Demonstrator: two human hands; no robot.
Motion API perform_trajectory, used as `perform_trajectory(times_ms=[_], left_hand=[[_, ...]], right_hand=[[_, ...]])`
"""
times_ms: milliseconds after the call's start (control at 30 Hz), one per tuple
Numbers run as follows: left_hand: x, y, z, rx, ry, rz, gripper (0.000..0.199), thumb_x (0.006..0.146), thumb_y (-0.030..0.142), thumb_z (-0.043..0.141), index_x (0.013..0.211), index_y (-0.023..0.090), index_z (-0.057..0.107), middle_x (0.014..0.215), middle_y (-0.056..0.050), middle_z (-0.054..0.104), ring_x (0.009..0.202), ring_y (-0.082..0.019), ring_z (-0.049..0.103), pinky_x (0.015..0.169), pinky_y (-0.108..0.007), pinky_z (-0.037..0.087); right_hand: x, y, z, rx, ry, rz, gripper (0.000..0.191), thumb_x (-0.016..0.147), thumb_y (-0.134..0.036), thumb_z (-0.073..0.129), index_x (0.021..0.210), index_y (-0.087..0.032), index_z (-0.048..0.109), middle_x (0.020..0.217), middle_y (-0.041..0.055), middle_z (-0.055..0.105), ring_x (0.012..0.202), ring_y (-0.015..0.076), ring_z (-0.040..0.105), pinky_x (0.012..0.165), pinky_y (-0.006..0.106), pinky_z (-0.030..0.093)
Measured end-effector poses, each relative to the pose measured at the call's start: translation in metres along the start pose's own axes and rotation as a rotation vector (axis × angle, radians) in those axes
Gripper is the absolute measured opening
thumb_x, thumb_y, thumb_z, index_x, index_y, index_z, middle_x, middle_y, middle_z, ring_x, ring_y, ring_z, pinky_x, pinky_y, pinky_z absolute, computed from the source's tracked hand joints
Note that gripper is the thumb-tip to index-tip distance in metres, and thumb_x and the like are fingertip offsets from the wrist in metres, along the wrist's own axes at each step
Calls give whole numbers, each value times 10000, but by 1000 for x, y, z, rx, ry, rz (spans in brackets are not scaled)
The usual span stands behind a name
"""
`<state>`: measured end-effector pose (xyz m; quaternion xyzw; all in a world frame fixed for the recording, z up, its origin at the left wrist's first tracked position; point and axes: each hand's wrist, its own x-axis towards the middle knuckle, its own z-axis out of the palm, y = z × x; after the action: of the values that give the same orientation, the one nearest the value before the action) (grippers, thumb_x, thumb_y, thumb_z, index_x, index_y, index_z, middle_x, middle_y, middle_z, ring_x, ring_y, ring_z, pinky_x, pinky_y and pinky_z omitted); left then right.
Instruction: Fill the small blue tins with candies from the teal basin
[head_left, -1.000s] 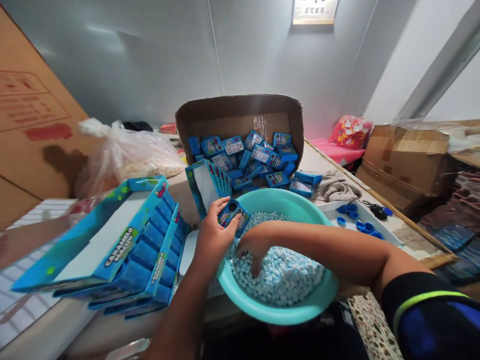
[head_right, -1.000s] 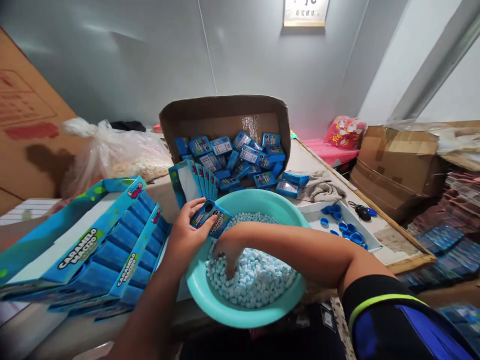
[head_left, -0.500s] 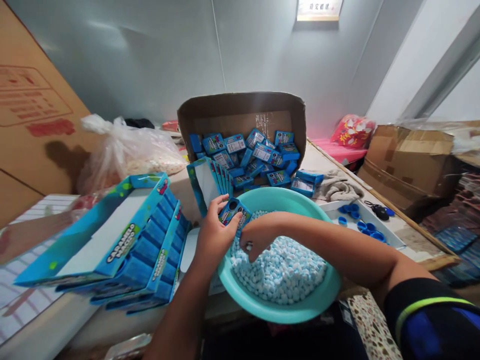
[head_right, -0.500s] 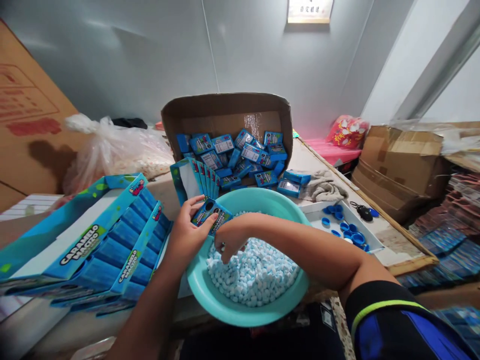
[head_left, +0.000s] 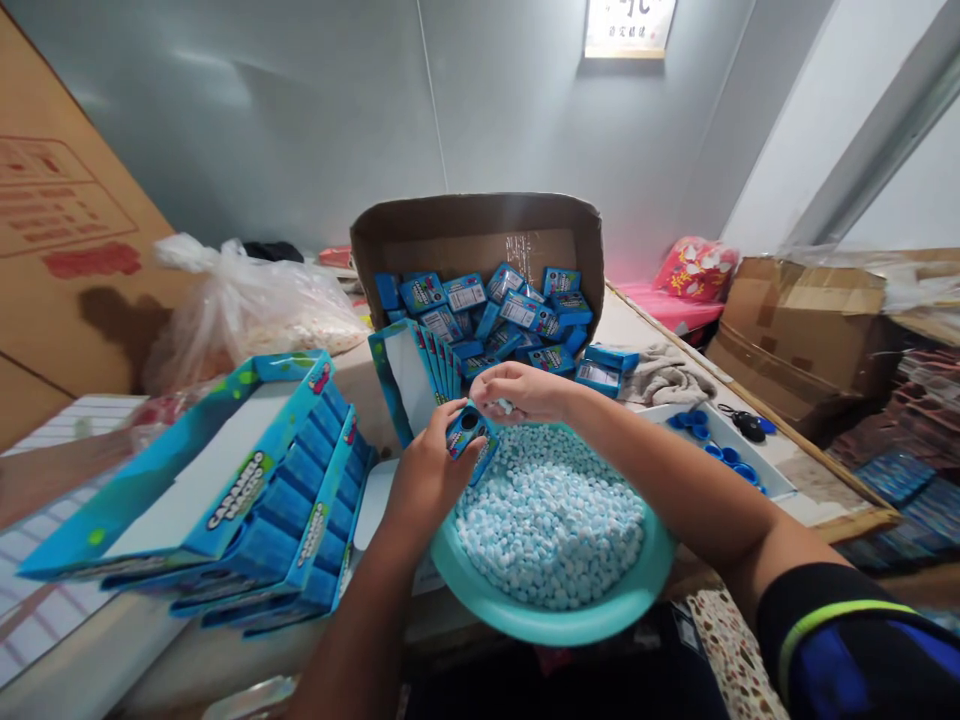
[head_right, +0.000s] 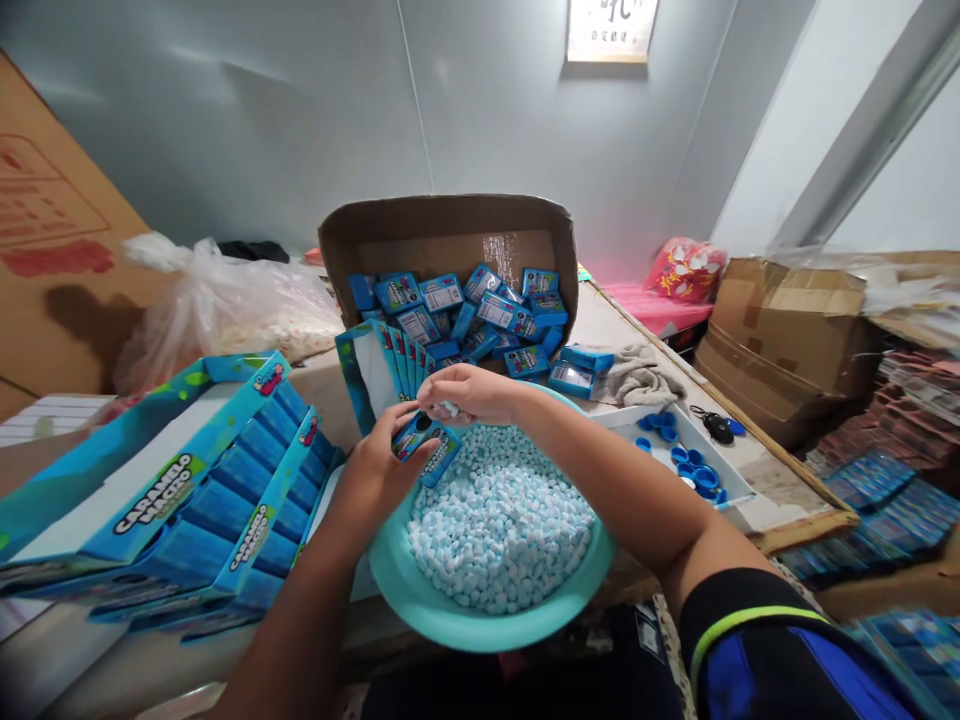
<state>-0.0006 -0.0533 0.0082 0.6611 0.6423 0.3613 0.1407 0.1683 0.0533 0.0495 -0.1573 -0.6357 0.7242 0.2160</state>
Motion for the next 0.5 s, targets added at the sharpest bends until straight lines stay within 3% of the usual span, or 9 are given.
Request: perform_trajectory(times_ms=[167,333,433,500], left_hand=[[-4,7,0,155,-198,91,551,877,362,649,1409,302,520,1278,-73,707,1076,-296,709,917,-402,547],[-4,11,-4,163,-322,191,525,861,367,662,1374,281,592,1186,-93,735,1036,-311,709,894,-399,548],[-2,11,-4,151,-339,192,484,823,383,698,1288,256,658,1099,-111,750,1002,-322,709,853,-383,550],[-1,12,-3,108,-256,139,415,750,384,764,1138,242,728,994,-116,758,929,-330,714,816,-377,548]], right_hand=[[11,6,13,198,250,-76,178,854,-221,577,696,-158,526,550,-59,427,411,39,324,382,155,202],[21,24,18,307,451,-73,211,902,-231,562,710,-151,526,555,-59,392,409,42,310,369,164,162],[25,34,17,349,521,-66,205,899,-258,596,737,-157,520,565,-59,397,415,49,308,367,171,169],[27,39,17,354,561,-54,220,885,-278,628,740,-167,506,562,-64,390,416,51,300,367,174,170]])
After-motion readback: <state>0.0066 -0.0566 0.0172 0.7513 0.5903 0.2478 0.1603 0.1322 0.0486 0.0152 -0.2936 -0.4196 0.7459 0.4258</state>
